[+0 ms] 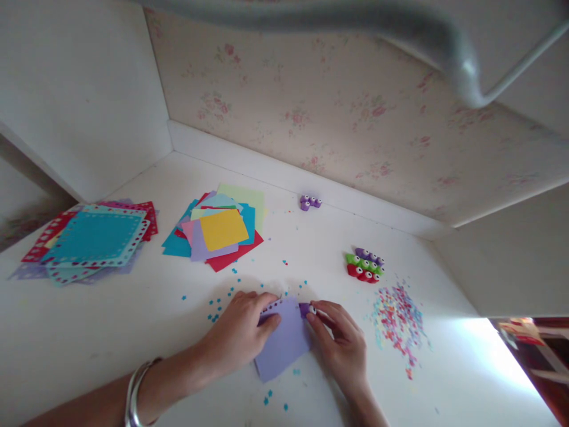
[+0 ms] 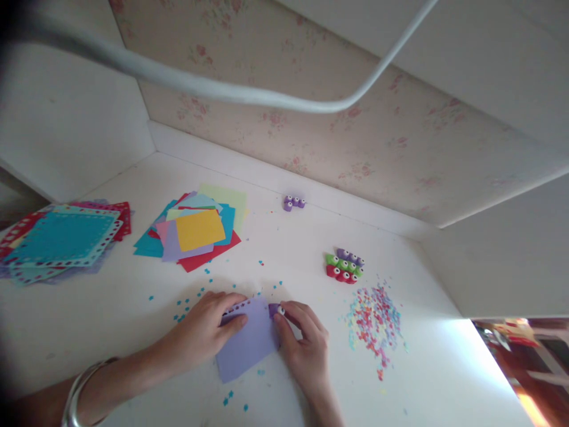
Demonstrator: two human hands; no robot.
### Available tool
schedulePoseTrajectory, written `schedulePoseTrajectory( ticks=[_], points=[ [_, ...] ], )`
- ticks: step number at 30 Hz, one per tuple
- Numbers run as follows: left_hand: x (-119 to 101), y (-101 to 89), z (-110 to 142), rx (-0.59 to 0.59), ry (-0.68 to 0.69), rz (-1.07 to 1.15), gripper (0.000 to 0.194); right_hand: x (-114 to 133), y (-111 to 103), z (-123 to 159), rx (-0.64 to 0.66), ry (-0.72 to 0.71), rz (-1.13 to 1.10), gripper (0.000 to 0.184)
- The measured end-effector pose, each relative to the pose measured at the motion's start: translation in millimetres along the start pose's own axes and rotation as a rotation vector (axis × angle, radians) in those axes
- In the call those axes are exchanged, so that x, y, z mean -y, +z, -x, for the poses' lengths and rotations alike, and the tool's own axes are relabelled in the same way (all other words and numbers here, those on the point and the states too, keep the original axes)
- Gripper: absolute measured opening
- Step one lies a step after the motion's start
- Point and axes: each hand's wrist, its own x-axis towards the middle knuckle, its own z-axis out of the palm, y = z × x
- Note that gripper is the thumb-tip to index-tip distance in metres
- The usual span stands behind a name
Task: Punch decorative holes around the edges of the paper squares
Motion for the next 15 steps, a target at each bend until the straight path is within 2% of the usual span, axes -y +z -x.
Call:
schedulePoseTrajectory(
  ticks=[15],
  points=[
    [2.3, -2.0, -2.0, 0.038, -0.027, 0.016, 0.026, 3.5, -1.0, -4.7, -0.004, -0.061, 0.085, 0.015]
  ],
)
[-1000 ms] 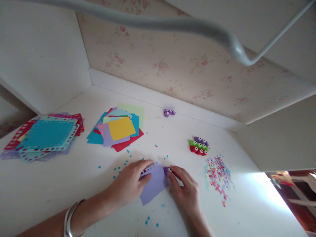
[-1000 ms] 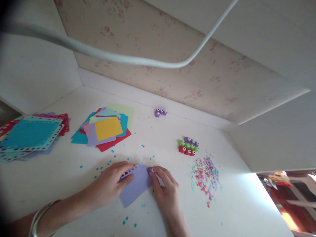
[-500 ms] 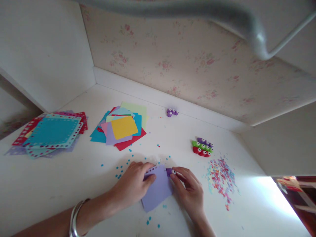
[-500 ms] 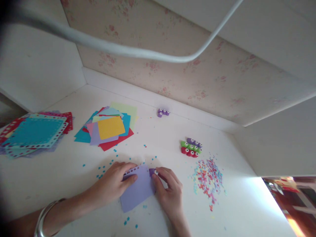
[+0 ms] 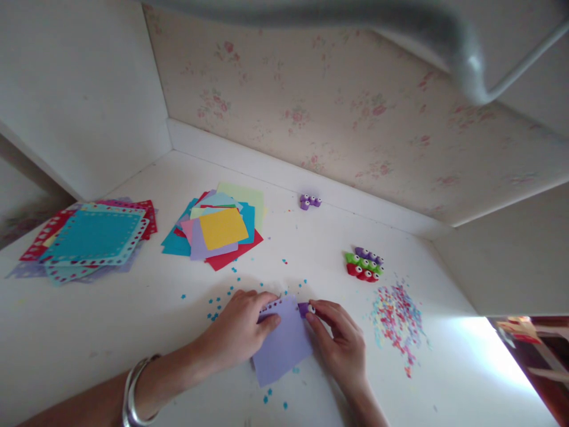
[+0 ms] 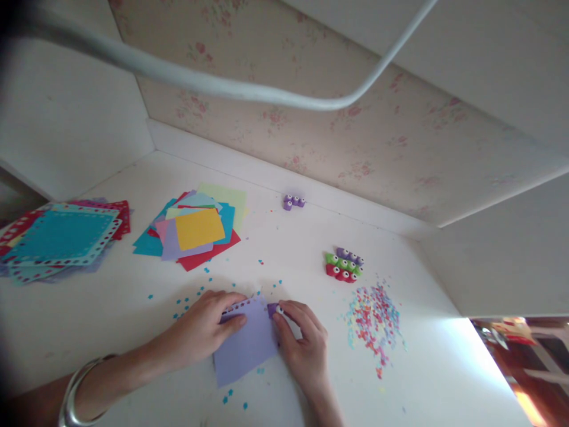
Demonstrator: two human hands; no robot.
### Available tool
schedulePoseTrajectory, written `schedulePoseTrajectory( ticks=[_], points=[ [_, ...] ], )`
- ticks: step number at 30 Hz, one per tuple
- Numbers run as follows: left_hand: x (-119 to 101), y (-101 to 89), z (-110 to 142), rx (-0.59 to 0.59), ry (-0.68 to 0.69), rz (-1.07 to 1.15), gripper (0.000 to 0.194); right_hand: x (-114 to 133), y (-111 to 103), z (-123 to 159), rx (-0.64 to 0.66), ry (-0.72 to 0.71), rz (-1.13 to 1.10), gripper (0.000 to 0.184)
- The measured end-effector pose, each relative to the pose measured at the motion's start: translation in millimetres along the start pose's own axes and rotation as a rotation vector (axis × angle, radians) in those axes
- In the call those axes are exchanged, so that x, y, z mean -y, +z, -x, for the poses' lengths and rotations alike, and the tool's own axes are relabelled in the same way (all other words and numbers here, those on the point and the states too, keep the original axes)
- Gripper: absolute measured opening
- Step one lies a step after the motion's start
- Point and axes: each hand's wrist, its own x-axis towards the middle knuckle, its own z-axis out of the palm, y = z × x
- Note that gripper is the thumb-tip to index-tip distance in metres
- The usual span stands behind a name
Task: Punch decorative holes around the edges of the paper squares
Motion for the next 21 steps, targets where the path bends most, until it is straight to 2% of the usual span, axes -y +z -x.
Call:
schedulePoseTrajectory(
  ticks=[10, 21],
  points=[
    [-1.5, -2.5, -1.0, 0.011, -0.027, 0.018, 0.027, -2.0, -2.5, 2.5, 0.000, 0.007, -0.041, 0.018],
    [-3.2, -5.3, -0.7, 0.032, 0.000, 0.027, 0.027, 0.2, -2.7, -0.4, 0.040, -0.072, 0.043, 0.017]
  ],
)
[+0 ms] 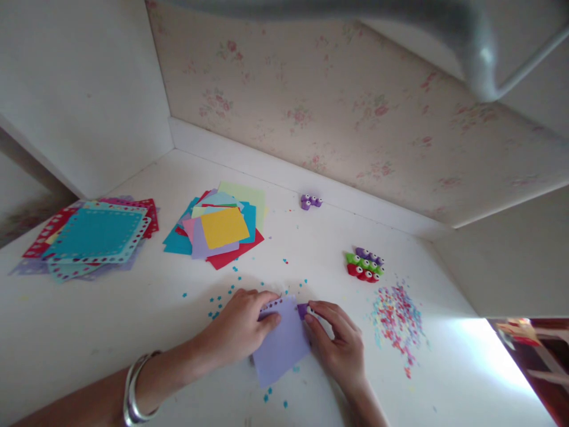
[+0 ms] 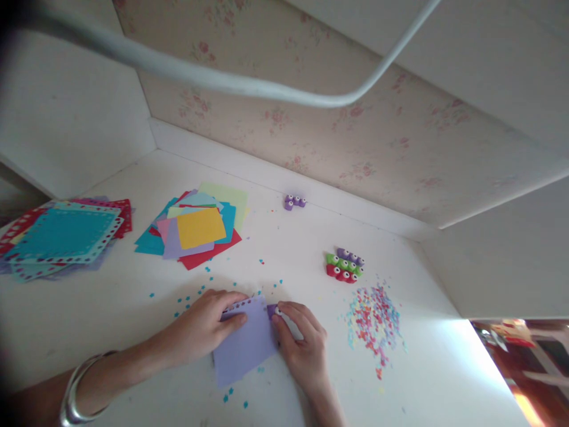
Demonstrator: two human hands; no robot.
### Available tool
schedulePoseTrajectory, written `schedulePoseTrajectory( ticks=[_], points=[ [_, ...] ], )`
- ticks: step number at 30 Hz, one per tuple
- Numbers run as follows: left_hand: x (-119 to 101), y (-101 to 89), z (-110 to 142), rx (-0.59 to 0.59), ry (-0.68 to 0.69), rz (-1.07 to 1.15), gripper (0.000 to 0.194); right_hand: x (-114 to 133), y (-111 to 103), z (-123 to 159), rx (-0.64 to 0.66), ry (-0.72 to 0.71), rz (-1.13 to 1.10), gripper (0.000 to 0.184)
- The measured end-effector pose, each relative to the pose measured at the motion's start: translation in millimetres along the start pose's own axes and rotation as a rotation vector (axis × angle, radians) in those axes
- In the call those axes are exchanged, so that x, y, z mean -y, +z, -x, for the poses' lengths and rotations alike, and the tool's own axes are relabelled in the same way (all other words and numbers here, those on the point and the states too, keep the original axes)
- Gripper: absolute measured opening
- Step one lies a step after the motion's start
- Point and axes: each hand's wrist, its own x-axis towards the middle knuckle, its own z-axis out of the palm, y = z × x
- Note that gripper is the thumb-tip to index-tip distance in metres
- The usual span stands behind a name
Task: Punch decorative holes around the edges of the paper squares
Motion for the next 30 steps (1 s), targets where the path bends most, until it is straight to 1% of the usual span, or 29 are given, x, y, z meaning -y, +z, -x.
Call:
schedulePoseTrajectory(
  ticks=[4, 11, 19, 24, 30],
  points=[
    [0.8, 0.5, 0.0, -0.011, 0.005, 0.010, 0.028, -1.6, -0.8, 0.4, 0.022, 0.012, -0.006, 0.016],
    [-0.2, -0.7, -1.1, 0.003, -0.018, 0.031, 0.028, -4.4, -1.0, 0.5, 0.021, 0.140, -0.106, 0.015],
    [-2.5, -1.8, -1.8, 0.020, -0.027, 0.042, 0.030, -3.6, -0.9, 0.1, 0.010, 0.215, -0.225, 0.015],
    [-1.9, -5.6, -3.9, 0.064, -0.058, 0.146, 0.025, -4.3, -2.0, 1.2, 0.026, 0.197, -0.217, 0.018],
    [0.0, -8.7, -4.1, 0.091, -0.078, 0.234, 0.021, -5.3, -2.7, 2.1, 0.007, 0.139, -0.241, 0.023]
  ],
)
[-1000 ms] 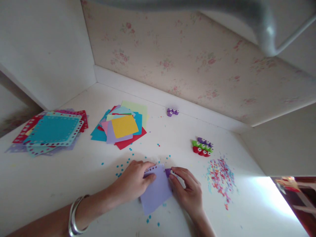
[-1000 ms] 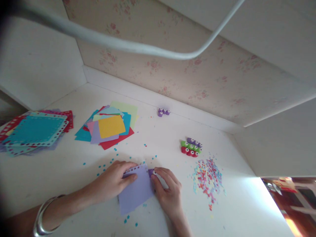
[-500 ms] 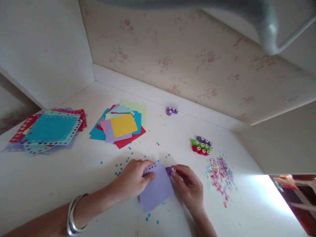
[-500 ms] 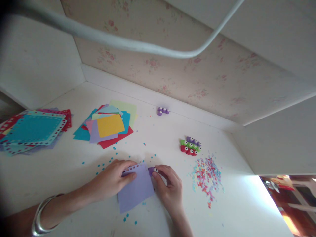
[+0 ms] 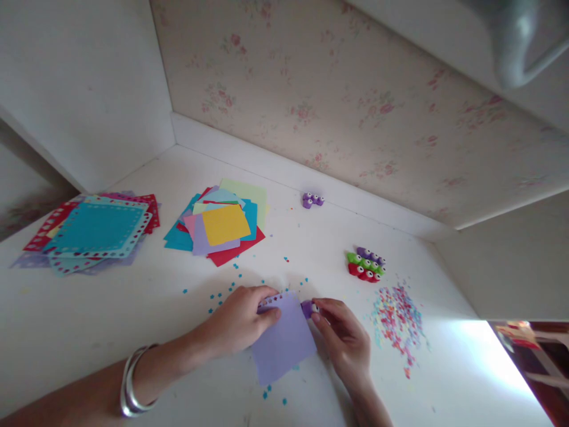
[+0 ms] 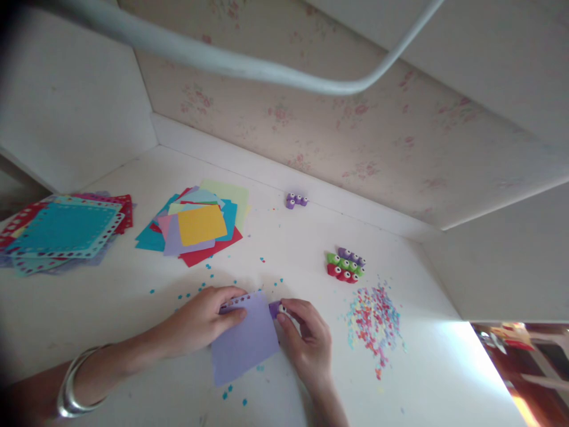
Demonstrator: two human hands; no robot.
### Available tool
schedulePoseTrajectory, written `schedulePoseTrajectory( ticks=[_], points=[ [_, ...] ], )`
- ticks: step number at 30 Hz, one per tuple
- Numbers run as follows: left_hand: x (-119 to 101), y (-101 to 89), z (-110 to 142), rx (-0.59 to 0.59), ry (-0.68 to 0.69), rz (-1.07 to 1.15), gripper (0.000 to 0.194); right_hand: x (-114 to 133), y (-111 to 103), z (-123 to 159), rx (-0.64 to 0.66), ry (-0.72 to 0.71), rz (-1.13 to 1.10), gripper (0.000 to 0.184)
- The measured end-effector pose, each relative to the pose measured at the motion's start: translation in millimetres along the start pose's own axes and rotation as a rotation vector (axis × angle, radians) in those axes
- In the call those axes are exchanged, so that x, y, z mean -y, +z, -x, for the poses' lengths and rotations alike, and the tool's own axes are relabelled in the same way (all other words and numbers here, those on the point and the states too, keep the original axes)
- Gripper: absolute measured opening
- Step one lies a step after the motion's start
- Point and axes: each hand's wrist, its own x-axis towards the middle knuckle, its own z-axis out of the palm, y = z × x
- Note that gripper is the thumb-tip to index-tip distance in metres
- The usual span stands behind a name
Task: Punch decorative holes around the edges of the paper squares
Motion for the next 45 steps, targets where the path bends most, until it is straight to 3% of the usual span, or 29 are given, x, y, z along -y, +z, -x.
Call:
schedulePoseTrajectory(
  ticks=[8, 14, 19, 26, 31, 33, 36, 38, 42, 45],
  points=[
    [2, 3.5, -1, -0.023, 0.046, -0.073, 0.023, -7, 0, 3, 0.059, -0.142, 0.041, 0.034],
    [6, 11.0, 1, -0.108, 0.075, -0.255, 0.028, -2, 3, 2, 0.087, -0.184, 0.122, 0.030],
    [13, 20.2, 4, -0.154, 0.187, -0.398, 0.027, 5, 4, 1, 0.153, -0.220, 0.175, 0.026],
    [16, 25.5, 11, -0.266, 0.317, -0.583, 0.047, 6, 0, -2, 0.129, -0.142, 0.238, 0.021],
    [13, 21.6, 19, -0.211, 0.371, -0.673, 0.028, 7, -4, 3, 0.075, -0.061, 0.229, 0.013],
    [14, 23.5, 22, -0.166, 0.406, -0.676, 0.030, 8, -5, 7, 0.028, 0.006, 0.172, 0.012],
    [15, 27.8, 25, -0.124, 0.444, -0.677, 0.032, 8, -2, 11, -0.084, 0.087, -0.078, 0.040],
    [16, 29.2, 26, -0.108, 0.451, -0.671, 0.032, 9, 2, 10, -0.126, 0.127, -0.275, 0.048],
    [16, 28.2, 26, -0.091, 0.430, -0.659, 0.035, 23, 8, 2, -0.060, 0.191, -0.513, 0.050],
    [15, 27.5, 27, -0.084, 0.428, -0.649, 0.037, 42, 8, -6, 0.025, 0.178, -0.558, 0.051]
  ],
)
